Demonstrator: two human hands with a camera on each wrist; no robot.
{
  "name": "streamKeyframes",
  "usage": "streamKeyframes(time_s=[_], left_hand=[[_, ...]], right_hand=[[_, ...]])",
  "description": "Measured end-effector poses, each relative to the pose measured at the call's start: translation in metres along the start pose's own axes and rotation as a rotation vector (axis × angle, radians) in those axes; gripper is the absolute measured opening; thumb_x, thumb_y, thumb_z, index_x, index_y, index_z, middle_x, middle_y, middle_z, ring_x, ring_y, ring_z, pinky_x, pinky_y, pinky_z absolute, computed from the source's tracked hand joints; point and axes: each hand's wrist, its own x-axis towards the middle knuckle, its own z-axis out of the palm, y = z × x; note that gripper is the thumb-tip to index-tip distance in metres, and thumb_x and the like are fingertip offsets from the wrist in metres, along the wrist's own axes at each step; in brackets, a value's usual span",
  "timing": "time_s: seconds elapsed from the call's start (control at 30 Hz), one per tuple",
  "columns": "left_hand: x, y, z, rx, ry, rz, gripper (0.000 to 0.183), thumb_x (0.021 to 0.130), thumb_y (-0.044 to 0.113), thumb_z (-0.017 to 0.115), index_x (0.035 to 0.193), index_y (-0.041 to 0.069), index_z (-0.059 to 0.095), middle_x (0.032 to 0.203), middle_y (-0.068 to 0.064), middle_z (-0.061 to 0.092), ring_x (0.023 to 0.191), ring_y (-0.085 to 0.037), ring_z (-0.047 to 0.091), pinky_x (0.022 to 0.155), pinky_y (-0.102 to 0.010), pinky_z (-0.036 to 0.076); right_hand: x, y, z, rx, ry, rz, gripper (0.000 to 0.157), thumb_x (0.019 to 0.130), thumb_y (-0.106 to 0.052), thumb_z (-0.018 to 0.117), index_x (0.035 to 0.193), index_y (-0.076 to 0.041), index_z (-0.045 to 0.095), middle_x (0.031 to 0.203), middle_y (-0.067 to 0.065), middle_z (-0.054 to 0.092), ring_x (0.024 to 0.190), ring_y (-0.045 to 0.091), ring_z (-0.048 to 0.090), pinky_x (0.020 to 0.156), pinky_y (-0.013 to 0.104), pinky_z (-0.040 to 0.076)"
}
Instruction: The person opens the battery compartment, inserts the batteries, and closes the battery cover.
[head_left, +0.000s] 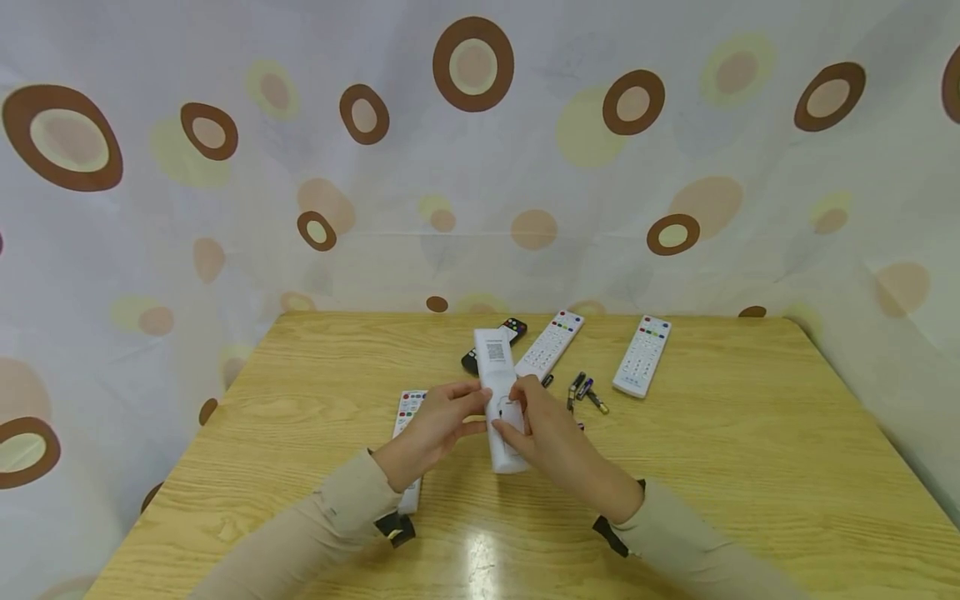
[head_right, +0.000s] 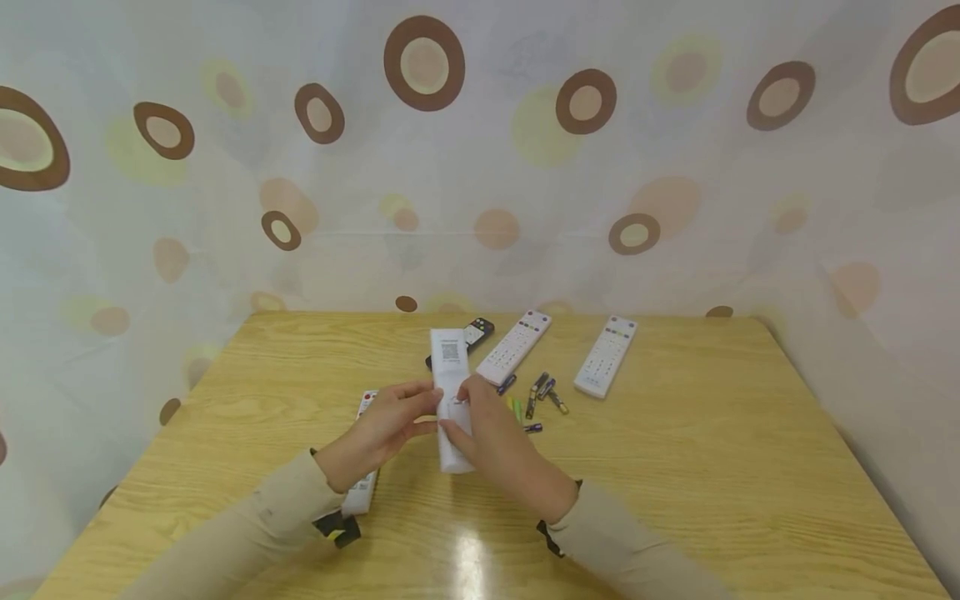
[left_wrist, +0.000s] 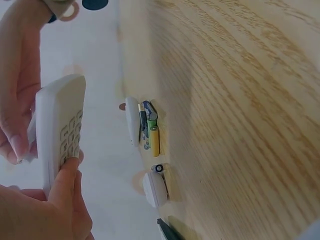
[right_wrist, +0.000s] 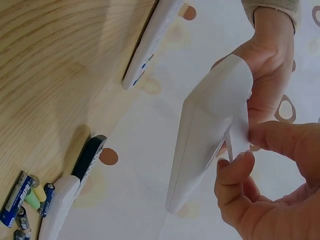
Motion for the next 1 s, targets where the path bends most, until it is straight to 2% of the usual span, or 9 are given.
streamKeyframes(time_s=[0.13,0.37,0.6,0.87,1.0], left_hand=[[-0.001,-0.001,-0.001,0.000,0.004,0.004,0.034,0.099,0.011,0.054,0.127,-0.009,0.055,0.117,-0.019,0.060,0.096,-0.018,0.060,0.082,-0.029,0.056],[0.000,-0.002,-0.004,-0.004,0.031,0.010,0.034,0.098,0.009,0.054,0.127,-0.010,0.054,0.117,-0.019,0.060,0.095,-0.018,0.060,0.084,-0.033,0.055],[0.001,-0.003,-0.008,-0.015,0.040,0.004,0.038,0.098,0.008,0.054,0.131,-0.009,0.051,0.121,-0.023,0.059,0.098,-0.019,0.060,0.087,-0.036,0.055],[0.001,-0.003,-0.012,-0.027,0.051,0.011,0.038,0.098,0.007,0.054,0.132,-0.009,0.050,0.122,-0.024,0.058,0.098,-0.019,0.060,0.087,-0.036,0.055],[0.000,-0.003,-0.012,-0.024,0.057,0.013,0.038,0.098,0.007,0.054,0.132,-0.009,0.050,0.123,-0.024,0.057,0.097,-0.019,0.060,0.086,-0.035,0.055]], right_hand=[[-0.002,-0.003,-0.001,0.044,0.019,0.018,0.032,0.089,-0.007,0.069,0.111,0.001,0.048,0.071,0.002,0.049,0.058,0.008,0.042,0.046,0.020,0.038],[-0.005,-0.001,-0.007,0.133,0.026,0.002,0.029,0.088,-0.003,0.069,0.111,0.004,0.053,0.087,0.006,0.059,0.073,0.013,0.055,0.063,0.024,0.052],[-0.009,0.008,-0.012,0.192,0.022,0.075,0.023,0.088,-0.001,0.067,0.109,0.003,0.057,0.098,0.011,0.062,0.083,0.017,0.061,0.072,0.026,0.055],[-0.018,0.024,-0.023,0.157,0.079,0.123,0.020,0.089,0.005,0.063,0.109,0.004,0.060,0.100,0.014,0.062,0.083,0.021,0.063,0.065,0.023,0.055],[-0.022,0.036,-0.027,0.111,0.057,0.140,0.018,0.088,0.010,0.062,0.105,0.009,0.061,0.100,0.017,0.060,0.084,0.025,0.063,0.066,0.026,0.056]])
